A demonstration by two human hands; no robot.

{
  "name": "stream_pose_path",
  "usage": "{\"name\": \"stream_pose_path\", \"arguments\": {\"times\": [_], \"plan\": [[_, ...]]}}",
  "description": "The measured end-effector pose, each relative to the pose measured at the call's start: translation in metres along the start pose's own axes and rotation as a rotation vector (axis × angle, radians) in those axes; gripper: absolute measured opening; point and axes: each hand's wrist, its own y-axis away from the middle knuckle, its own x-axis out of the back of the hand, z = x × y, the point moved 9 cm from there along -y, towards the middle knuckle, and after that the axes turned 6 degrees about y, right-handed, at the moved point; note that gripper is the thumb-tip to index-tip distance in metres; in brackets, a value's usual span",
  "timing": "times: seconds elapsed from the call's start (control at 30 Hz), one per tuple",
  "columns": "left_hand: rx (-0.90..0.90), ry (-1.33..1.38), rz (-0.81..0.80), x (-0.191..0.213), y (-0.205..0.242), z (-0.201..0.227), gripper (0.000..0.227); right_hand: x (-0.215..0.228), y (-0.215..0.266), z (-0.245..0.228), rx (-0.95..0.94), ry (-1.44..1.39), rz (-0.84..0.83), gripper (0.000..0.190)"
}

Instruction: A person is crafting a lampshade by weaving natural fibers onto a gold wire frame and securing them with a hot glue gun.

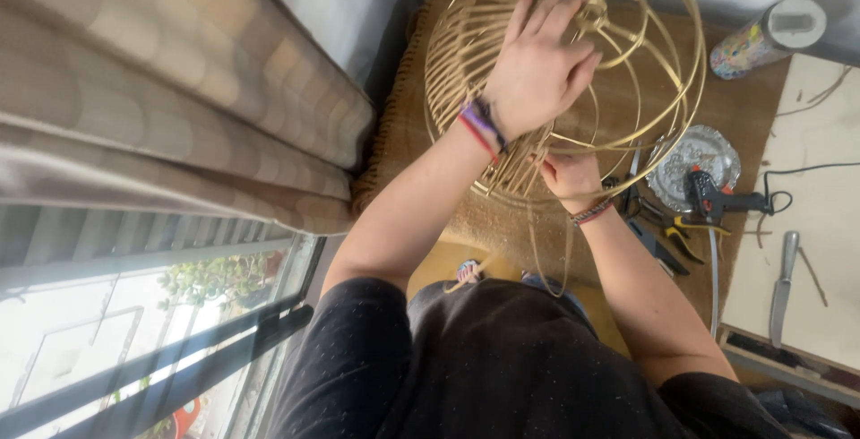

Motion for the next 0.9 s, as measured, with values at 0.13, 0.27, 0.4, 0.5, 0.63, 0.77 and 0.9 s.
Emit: {"name": "stream_pose_path", "arguments": {"times": [0.13,0.27,0.4,0.5,0.63,0.77,0.9], "plan": [[0.027,-0.031,-0.007,0.004,-0.005,0.009,0.031,0.037,-0.056,0.027,0.042,-0.175,0.287,0.020],[0.030,-0.084,0.017,-0.004,-0.003,0.003,0.024,0.047,-0.090,0.077,-0.112,-0.227,0.458,0.014],[0.082,-0.090,-0.013,-0.003,-0.004,0.008,0.023,0.050,-0.103,0.102,-0.201,-0.344,0.635,0.011],[0.154,-0.109,-0.034,-0.008,-0.009,0.002,0.039,0.043,-0.100,0.112,-0.243,-0.502,0.715,0.008],[0.371,-0.135,-0.367,-0.022,-0.017,-0.009,0.045,0.035,-0.100,0.126,-0.117,-0.503,0.782,0.013],[0.510,0.043,-0.351,-0.021,-0.014,-0.015,0.043,0.032,-0.109,0.098,-0.079,-0.444,0.599,0.027],[0.570,0.095,-0.233,-0.014,-0.011,-0.025,0.039,0.027,-0.112,0.052,-0.048,-0.343,0.353,0.049]]}}
